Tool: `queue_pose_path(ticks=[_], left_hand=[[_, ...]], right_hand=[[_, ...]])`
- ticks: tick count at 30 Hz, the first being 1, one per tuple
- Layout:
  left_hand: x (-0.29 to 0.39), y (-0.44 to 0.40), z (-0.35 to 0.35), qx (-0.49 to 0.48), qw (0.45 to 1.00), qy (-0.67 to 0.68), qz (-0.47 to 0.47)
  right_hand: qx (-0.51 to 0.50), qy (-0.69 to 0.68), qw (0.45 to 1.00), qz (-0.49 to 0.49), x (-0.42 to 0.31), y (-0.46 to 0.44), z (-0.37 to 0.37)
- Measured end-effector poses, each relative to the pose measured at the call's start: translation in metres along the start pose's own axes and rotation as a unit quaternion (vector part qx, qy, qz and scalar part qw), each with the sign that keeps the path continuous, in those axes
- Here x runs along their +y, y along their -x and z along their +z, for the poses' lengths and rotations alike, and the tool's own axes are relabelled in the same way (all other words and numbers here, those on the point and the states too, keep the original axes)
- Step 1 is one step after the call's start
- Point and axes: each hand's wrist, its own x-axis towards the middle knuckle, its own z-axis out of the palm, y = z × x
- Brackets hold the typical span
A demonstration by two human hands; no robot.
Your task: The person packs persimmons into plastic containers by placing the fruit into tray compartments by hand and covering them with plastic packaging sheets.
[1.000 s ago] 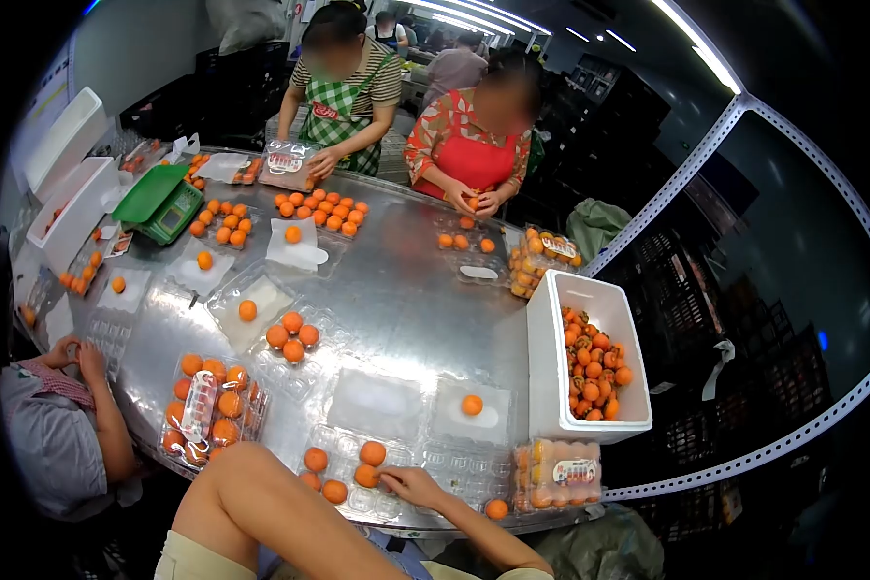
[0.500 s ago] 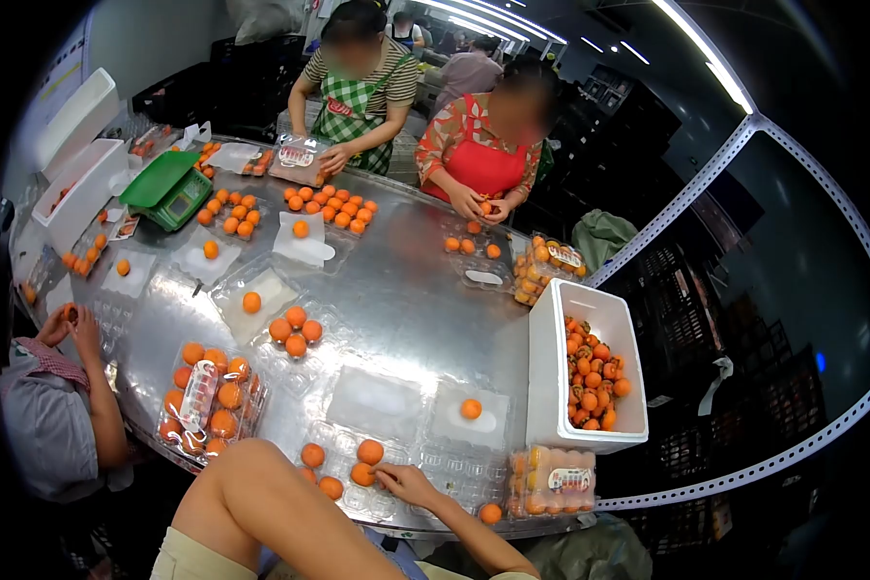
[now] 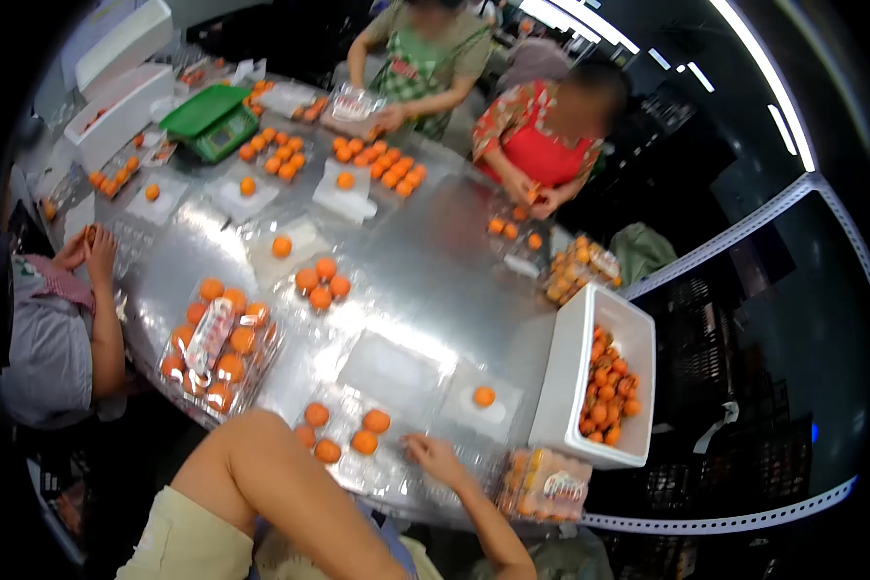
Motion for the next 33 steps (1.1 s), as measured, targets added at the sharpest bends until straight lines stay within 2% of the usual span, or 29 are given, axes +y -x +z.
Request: queue_pose_path(ticks=[4,6,7,8,9,10,11,12,13,15,16,17,19,22,28,31,33], left_hand=[[-0.012,0.039,-0.027,0.112,0.981,0.124,-0.1],[-0.009,0.081,-0.058,0.191,0.951,0.106,-0.22],[-0.015,0.107,-0.064,0.256,0.925,0.075,-0.272],[-0.011,0.132,-0.079,0.274,0.891,0.076,-0.353],[-0.012,0.165,-0.086,0.339,0.853,0.049,-0.394],[-0.007,0.189,-0.094,0.423,0.772,0.116,-0.46],[0.004,0.203,-0.101,0.486,0.713,0.076,-0.499],[-0.005,0.237,-0.09,0.574,0.675,0.039,-0.462],[-0.006,0.262,-0.085,0.627,0.635,0.056,-0.449],[-0.02,0.295,-0.064,0.679,0.592,0.086,-0.426],[-0.025,0.308,-0.056,0.705,0.569,0.101,-0.41],[-0.029,0.308,-0.049,0.698,0.561,0.107,-0.431],[-0.032,0.306,-0.041,0.662,0.579,0.106,-0.464],[-0.036,0.309,-0.035,0.635,0.593,0.103,-0.484],[-0.048,0.322,-0.024,0.623,0.605,0.115,-0.483],[-0.054,0.318,-0.02,0.618,0.605,0.105,-0.491],[-0.057,0.314,-0.02,0.595,0.621,0.129,-0.493]], right_hand=[[0.06,0.001,0.998,-0.03,-0.019,-0.012,0.005],[0.059,-0.016,0.998,-0.005,-0.014,-0.02,0.013],[0.075,-0.016,0.997,-0.028,-0.003,-0.026,0.019],[0.132,0.065,0.985,-0.094,-0.012,-0.027,0.018],[0.186,0.153,0.957,-0.162,-0.024,-0.027,0.012],[0.229,0.046,0.965,-0.117,-0.026,-0.028,0.014],[0.267,-0.061,0.959,-0.07,-0.029,-0.03,0.021],[0.301,-0.17,0.938,-0.02,-0.031,-0.029,0.031],[0.303,-0.197,0.932,-0.003,-0.031,-0.026,0.043],[0.311,-0.249,0.917,0.024,-0.032,-0.027,0.061],[0.314,-0.152,0.937,-0.027,-0.033,-0.033,0.065],[0.309,-0.049,0.947,-0.072,-0.034,-0.035,0.067],[0.301,0.132,0.934,-0.14,-0.042,-0.038,0.059],[0.209,0.221,0.945,-0.119,-0.037,-0.048,0.055],[0.141,0.166,0.975,-0.045,-0.032,-0.057,0.049],[0.169,0.083,0.982,0.012,-0.033,-0.052,0.045],[0.155,-0.136,0.978,0.022,-0.039,-0.042,0.046]])
